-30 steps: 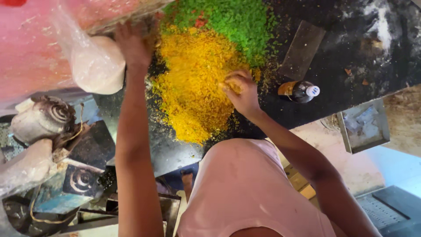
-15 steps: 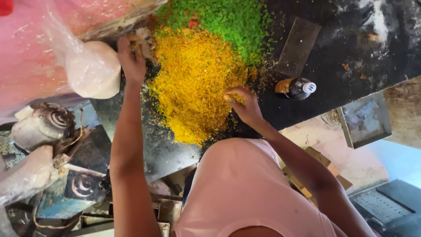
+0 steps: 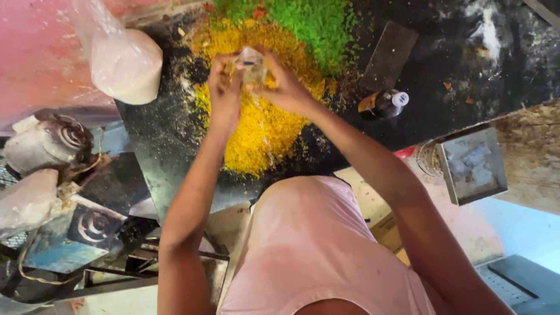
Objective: The person mixes yellow, green, and red food ingredients by hand on a black countertop.
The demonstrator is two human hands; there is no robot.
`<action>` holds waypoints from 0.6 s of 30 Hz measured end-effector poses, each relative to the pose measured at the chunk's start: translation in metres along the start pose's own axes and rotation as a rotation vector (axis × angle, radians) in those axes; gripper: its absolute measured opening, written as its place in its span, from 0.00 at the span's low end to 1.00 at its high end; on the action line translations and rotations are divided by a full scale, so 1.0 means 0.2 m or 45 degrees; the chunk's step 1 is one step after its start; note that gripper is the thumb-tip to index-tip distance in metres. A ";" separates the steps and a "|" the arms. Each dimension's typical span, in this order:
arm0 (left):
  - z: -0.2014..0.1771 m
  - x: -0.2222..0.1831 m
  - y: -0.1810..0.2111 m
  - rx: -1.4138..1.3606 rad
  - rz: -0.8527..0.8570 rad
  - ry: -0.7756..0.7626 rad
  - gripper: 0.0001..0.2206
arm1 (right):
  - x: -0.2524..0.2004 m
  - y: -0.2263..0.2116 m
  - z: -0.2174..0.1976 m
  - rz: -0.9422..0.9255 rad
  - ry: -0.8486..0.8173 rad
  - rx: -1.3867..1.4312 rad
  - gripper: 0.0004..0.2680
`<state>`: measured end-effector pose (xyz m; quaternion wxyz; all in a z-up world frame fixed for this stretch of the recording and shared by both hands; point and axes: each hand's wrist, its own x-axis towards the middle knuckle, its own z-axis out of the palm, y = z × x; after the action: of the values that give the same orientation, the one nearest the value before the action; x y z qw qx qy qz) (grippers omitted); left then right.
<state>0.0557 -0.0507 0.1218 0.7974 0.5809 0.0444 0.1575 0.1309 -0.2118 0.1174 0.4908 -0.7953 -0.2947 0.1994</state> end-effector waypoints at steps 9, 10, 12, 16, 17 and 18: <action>-0.13 0.15 0.01 0.152 0.029 -0.429 0.14 | 0.13 0.05 -0.10 -0.049 0.203 -0.016 0.12; -0.13 0.15 0.02 0.101 0.053 -0.412 0.14 | 0.13 0.04 -0.09 0.142 0.173 0.150 0.11; -0.13 0.16 0.03 -0.102 -0.050 -0.329 0.15 | 0.14 0.01 -0.09 0.157 0.164 0.275 0.11; -0.12 0.20 -0.01 -0.314 -0.517 -0.103 0.19 | 0.18 -0.04 -0.11 -0.378 0.220 0.084 0.10; -0.12 0.21 -0.04 -0.269 -0.620 -0.059 0.19 | 0.19 -0.04 -0.11 -0.472 0.229 0.032 0.10; -0.12 0.22 -0.06 -0.334 -0.610 -0.069 0.20 | 0.20 -0.05 -0.11 -0.508 0.198 0.017 0.09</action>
<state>0.0934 -0.0188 0.1074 0.8812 0.4496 0.1385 -0.0467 0.1710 -0.1957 0.1342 0.5470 -0.7309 -0.4064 0.0383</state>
